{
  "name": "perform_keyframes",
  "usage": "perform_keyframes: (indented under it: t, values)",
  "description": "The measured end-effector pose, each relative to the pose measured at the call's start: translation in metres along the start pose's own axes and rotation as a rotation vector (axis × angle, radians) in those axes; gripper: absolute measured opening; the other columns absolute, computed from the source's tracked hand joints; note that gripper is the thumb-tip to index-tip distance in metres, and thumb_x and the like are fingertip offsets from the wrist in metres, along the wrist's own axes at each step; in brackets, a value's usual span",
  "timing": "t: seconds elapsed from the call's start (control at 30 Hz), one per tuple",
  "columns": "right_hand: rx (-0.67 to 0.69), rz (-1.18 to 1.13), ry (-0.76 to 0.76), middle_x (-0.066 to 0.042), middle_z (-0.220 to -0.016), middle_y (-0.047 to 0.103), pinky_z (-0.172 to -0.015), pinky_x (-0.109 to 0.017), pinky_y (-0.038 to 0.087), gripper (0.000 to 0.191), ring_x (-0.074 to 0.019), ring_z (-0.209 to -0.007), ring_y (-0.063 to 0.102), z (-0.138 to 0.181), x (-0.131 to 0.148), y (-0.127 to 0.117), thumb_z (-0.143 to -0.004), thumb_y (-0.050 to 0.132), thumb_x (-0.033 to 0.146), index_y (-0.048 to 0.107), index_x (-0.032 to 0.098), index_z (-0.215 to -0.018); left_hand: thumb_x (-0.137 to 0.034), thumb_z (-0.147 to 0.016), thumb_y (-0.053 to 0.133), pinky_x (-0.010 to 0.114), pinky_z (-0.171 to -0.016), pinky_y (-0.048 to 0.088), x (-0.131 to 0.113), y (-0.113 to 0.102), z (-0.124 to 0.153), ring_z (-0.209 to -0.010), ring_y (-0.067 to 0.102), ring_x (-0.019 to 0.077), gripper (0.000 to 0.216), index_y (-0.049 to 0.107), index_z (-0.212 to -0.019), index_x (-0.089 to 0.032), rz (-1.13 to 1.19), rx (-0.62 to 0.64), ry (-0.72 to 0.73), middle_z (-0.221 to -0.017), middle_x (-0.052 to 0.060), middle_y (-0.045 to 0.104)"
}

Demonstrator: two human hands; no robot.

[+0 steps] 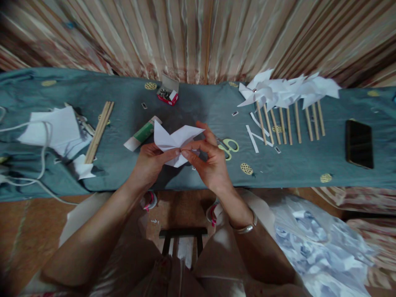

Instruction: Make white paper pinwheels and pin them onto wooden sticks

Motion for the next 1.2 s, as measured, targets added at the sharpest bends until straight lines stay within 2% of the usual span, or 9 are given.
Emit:
perform_keyframes:
  t: [0.27,0.47,0.67,0.97,1.2]
  values:
    - [0.013,-0.010,0.013,0.002,-0.140,0.059,-0.117,-0.046,0.035,0.004,-0.0245,-0.136,0.050,0.0002,0.0009,0.0009,-0.082,0.077,0.029,0.074,0.031,-0.079,-0.037,-0.057,0.091,0.028,-0.067,0.052,0.0000,-0.0019,0.0001,-0.067,0.067,0.0162,0.029,0.079,-0.074,-0.016,-0.029,-0.034,-0.004,-0.074,0.003,0.076]
    - [0.015,-0.040,0.019,0.000,-0.141,0.057,-0.119,-0.047,0.031,0.006,-0.0257,-0.137,0.049,0.0000,-0.0014,0.0005,-0.081,0.077,0.024,0.074,0.030,-0.080,-0.041,-0.056,0.091,0.030,-0.070,0.053,-0.0004,-0.0010,0.0011,-0.070,0.067,0.0176,0.032,0.079,-0.075,-0.018,-0.046,-0.042,-0.009,-0.077,0.003,0.078]
    - [0.016,-0.027,0.009,0.000,-0.141,0.057,-0.115,-0.044,0.037,0.004,-0.0246,-0.132,0.053,0.0001,-0.0019,0.0006,-0.083,0.076,0.027,0.074,0.029,-0.079,-0.042,-0.053,0.093,0.029,-0.068,0.053,-0.0017,0.0001,0.0022,-0.067,0.066,0.0170,0.034,0.079,-0.073,-0.018,-0.039,-0.034,-0.018,-0.074,0.003,0.077]
    - [0.020,-0.024,0.011,0.000,-0.141,0.058,-0.116,-0.047,0.035,0.005,-0.0253,-0.129,0.055,-0.0003,-0.0006,0.0016,-0.082,0.076,0.025,0.074,0.029,-0.080,-0.036,-0.058,0.091,0.028,-0.068,0.051,-0.0011,-0.0011,0.0020,-0.066,0.065,0.0158,0.027,0.079,-0.075,-0.018,-0.019,-0.022,0.000,-0.072,0.002,0.076]
    - [0.009,-0.027,0.030,0.000,-0.142,0.058,-0.115,-0.047,0.036,0.004,-0.0254,-0.131,0.054,0.0000,-0.0007,0.0022,-0.082,0.076,0.029,0.074,0.029,-0.079,-0.037,-0.058,0.091,0.029,-0.069,0.052,-0.0009,-0.0013,0.0020,-0.069,0.067,0.0172,0.028,0.079,-0.075,-0.018,-0.046,-0.026,0.001,-0.076,0.004,0.077]
Point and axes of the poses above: each hand's wrist, its own z-axis away from the middle knuckle, its own y-axis out of the palm, x = y × z, the point moved 4 cm from there along -z, towards the middle knuckle
